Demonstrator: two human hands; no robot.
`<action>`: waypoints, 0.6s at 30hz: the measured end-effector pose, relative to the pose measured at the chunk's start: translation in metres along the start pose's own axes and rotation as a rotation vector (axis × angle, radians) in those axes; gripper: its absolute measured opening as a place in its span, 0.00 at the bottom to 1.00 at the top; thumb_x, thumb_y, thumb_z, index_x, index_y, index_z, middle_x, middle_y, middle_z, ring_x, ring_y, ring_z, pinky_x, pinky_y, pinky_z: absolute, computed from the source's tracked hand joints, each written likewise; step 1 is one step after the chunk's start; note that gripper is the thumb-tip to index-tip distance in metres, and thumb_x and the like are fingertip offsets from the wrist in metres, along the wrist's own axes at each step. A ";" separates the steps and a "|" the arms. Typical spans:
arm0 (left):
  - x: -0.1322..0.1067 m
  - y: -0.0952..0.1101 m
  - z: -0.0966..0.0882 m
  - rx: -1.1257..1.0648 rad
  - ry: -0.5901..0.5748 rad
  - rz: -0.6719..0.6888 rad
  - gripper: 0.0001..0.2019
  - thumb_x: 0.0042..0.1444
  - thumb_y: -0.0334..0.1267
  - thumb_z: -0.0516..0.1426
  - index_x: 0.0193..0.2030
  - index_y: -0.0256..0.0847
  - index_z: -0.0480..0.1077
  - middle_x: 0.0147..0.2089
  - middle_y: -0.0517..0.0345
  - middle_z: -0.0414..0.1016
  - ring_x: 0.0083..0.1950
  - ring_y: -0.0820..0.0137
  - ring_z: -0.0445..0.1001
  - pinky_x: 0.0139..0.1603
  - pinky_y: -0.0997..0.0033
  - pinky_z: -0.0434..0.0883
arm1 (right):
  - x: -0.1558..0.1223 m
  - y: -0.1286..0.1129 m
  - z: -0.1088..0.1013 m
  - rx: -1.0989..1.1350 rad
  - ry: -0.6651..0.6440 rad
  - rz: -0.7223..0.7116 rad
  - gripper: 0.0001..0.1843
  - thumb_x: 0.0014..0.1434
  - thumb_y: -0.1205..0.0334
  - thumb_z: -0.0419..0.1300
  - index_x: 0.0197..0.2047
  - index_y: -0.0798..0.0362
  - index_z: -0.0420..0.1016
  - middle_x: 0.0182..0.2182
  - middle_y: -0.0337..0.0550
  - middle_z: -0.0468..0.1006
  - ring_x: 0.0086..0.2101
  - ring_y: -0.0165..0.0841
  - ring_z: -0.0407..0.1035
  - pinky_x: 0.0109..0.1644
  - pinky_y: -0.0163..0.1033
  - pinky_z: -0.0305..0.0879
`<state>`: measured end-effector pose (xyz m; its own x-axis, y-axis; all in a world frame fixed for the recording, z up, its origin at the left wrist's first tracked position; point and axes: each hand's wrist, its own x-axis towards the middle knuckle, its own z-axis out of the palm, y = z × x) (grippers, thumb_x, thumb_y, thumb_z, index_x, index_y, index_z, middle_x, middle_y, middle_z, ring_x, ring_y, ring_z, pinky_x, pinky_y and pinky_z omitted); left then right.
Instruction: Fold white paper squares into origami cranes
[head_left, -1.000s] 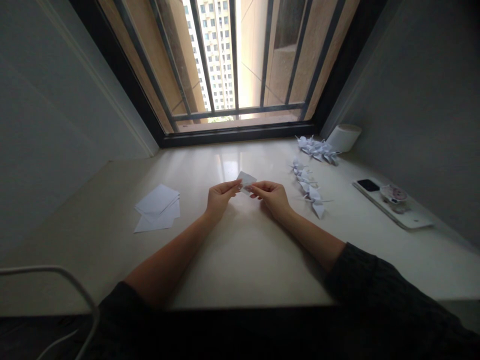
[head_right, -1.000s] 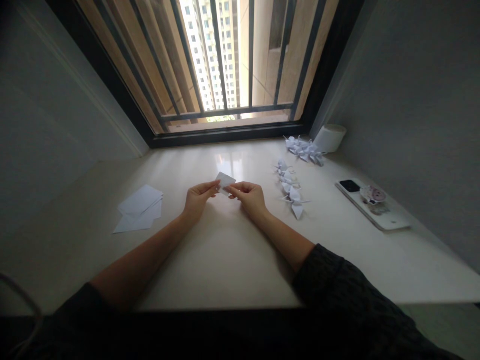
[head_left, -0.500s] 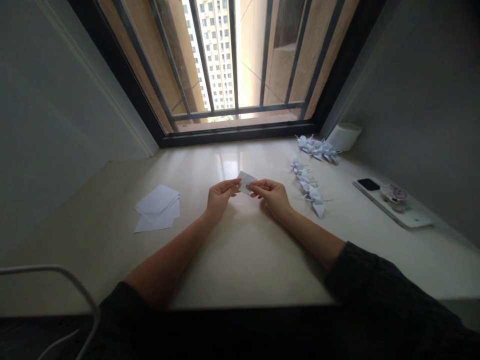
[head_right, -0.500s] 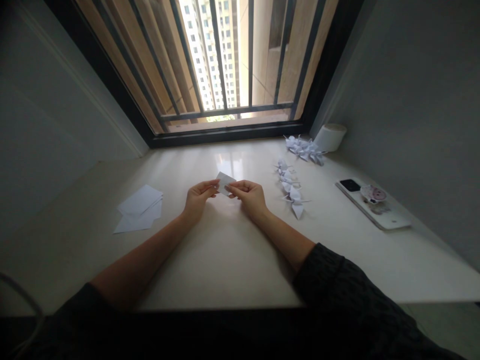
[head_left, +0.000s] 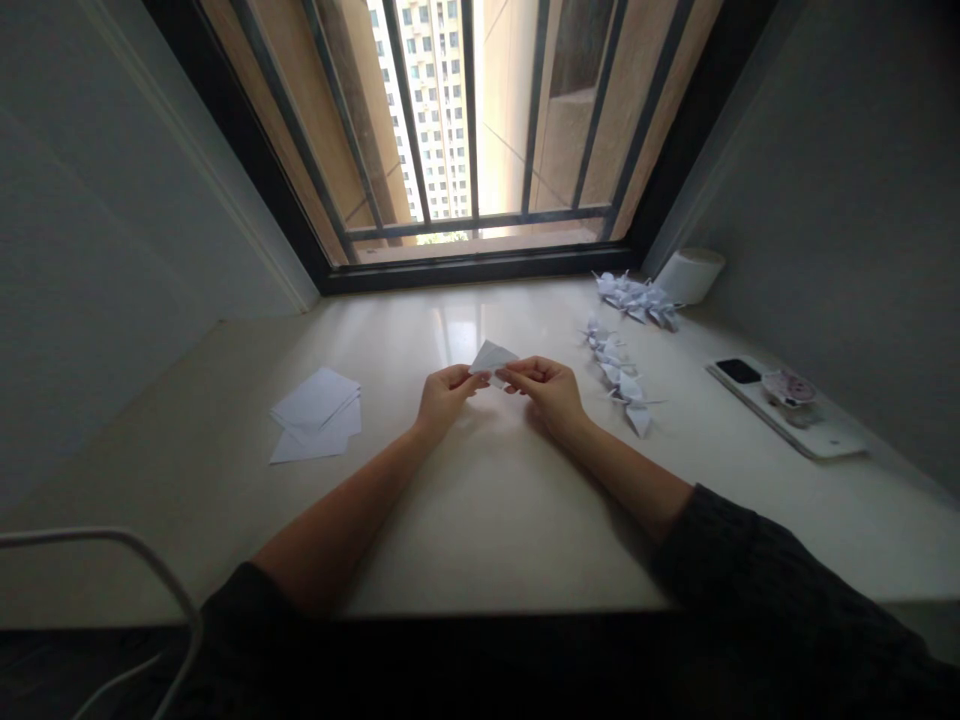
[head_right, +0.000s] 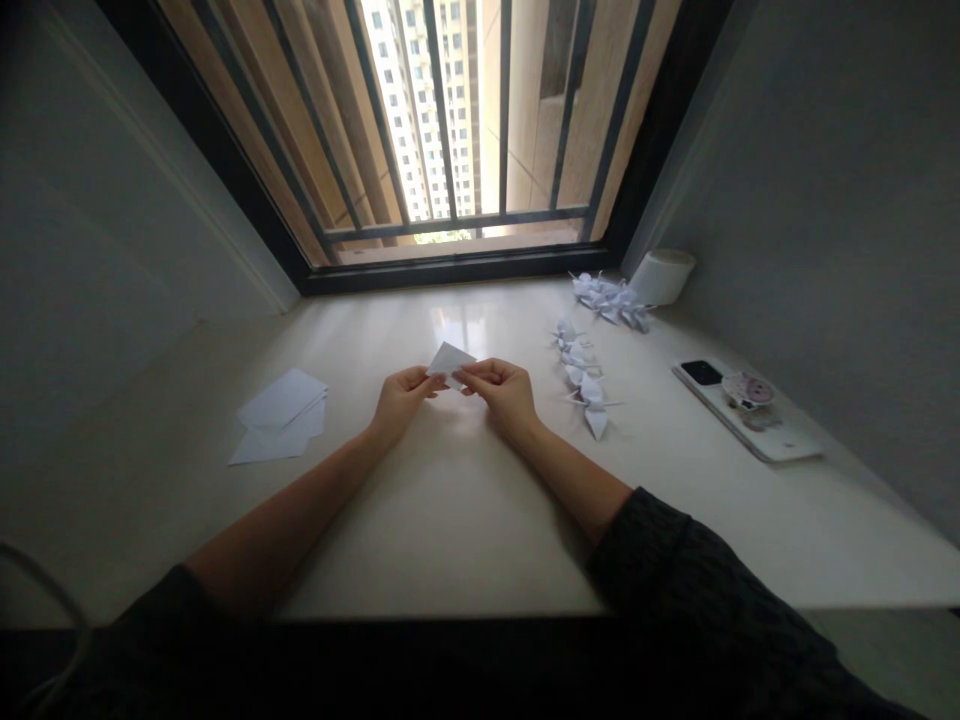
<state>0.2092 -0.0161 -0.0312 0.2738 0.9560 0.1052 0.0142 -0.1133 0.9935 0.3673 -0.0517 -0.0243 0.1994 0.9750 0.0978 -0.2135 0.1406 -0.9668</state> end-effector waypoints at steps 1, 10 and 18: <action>0.000 0.000 0.000 0.013 0.006 -0.001 0.16 0.46 0.49 0.62 0.33 0.37 0.76 0.33 0.52 0.78 0.37 0.67 0.75 0.36 0.71 0.66 | 0.000 0.001 0.000 -0.004 -0.001 -0.002 0.16 0.35 0.55 0.72 0.26 0.54 0.76 0.21 0.40 0.78 0.22 0.30 0.70 0.30 0.37 0.66; -0.002 0.005 -0.001 0.046 0.009 -0.015 0.17 0.46 0.52 0.61 0.30 0.37 0.76 0.31 0.52 0.78 0.37 0.66 0.76 0.37 0.71 0.66 | 0.002 -0.002 -0.002 -0.004 -0.030 -0.013 0.14 0.37 0.57 0.72 0.27 0.54 0.77 0.21 0.39 0.78 0.22 0.29 0.70 0.29 0.35 0.64; -0.003 0.006 -0.001 0.054 -0.016 -0.019 0.18 0.48 0.52 0.59 0.31 0.36 0.77 0.33 0.49 0.79 0.38 0.64 0.77 0.37 0.69 0.68 | 0.004 -0.003 -0.004 -0.047 -0.005 -0.009 0.16 0.37 0.54 0.71 0.27 0.54 0.76 0.22 0.41 0.78 0.22 0.29 0.69 0.29 0.36 0.64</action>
<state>0.2078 -0.0192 -0.0256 0.2885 0.9537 0.0851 0.0712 -0.1100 0.9914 0.3723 -0.0488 -0.0224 0.1960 0.9746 0.1081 -0.1661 0.1416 -0.9759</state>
